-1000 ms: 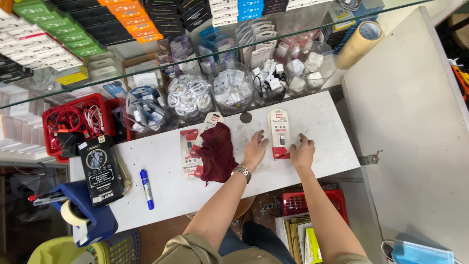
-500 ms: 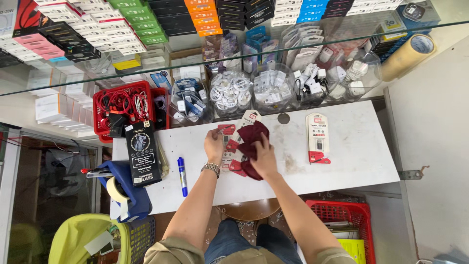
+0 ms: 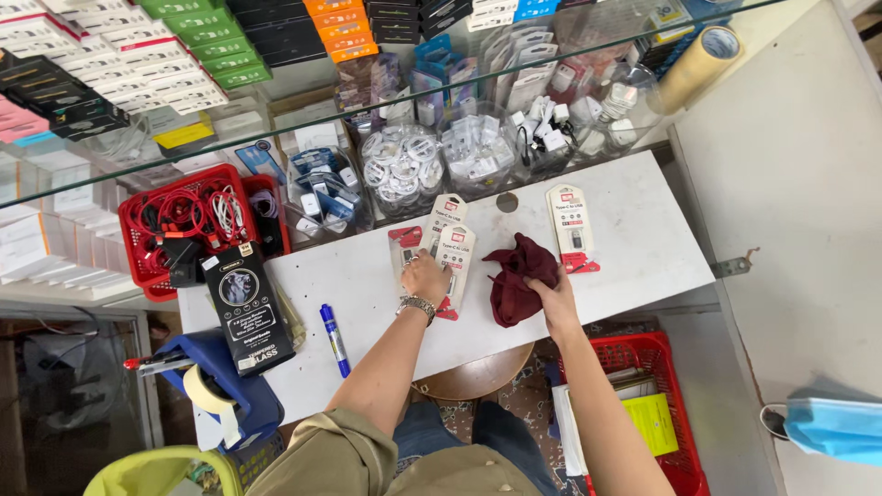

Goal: The person wipes the surfaces of several packaged electronic accessories and picture frames using a maroon cloth. They handle OTG adapter boxes, Type-C to USB adapters, and gold-framed picture frames, cleaning each item individually before placing them on the counter.

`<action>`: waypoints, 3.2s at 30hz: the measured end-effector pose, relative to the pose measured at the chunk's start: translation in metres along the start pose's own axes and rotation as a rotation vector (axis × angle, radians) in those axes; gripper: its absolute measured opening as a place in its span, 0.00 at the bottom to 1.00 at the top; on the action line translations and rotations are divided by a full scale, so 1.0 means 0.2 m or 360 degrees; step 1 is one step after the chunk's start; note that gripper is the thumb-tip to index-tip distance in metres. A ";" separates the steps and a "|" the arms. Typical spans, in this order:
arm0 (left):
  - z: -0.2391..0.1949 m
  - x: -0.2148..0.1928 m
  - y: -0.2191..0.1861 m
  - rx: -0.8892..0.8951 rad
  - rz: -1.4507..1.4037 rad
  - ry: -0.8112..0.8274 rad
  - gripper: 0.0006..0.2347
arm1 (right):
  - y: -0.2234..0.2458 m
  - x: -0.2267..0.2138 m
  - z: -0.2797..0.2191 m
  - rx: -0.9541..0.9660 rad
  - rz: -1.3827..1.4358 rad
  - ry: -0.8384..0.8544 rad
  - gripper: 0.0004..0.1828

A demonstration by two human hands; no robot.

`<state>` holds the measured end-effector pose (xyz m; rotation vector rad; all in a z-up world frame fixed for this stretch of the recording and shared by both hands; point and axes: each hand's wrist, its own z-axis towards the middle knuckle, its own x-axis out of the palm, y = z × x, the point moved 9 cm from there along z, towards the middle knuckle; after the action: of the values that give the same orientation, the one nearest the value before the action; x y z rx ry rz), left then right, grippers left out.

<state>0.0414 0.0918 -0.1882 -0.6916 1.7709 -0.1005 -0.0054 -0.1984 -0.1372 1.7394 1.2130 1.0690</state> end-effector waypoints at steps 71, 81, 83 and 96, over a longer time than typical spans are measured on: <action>-0.52 -0.63 -0.58 0.0536 -0.1967 0.0640 0.18 | 0.89 0.52 0.16 -0.0718 0.0102 0.0040 0.32; -0.51 -0.63 -0.64 0.0697 -0.1976 0.0610 0.20 | 0.95 0.72 0.06 -0.1215 -0.0929 -0.0093 0.30; -0.56 -0.62 -0.64 0.0655 -0.1857 0.0677 0.22 | 0.98 0.63 0.12 -0.1174 -0.0814 -0.0245 0.27; -0.56 -0.58 -0.59 0.0596 -0.1782 0.0760 0.26 | 0.94 0.51 0.12 -0.1045 -0.0672 -0.0239 0.27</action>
<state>0.0057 0.0219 -0.0045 -1.3697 1.5099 -1.4047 0.1000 -0.1548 0.0451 0.9862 0.9321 0.9193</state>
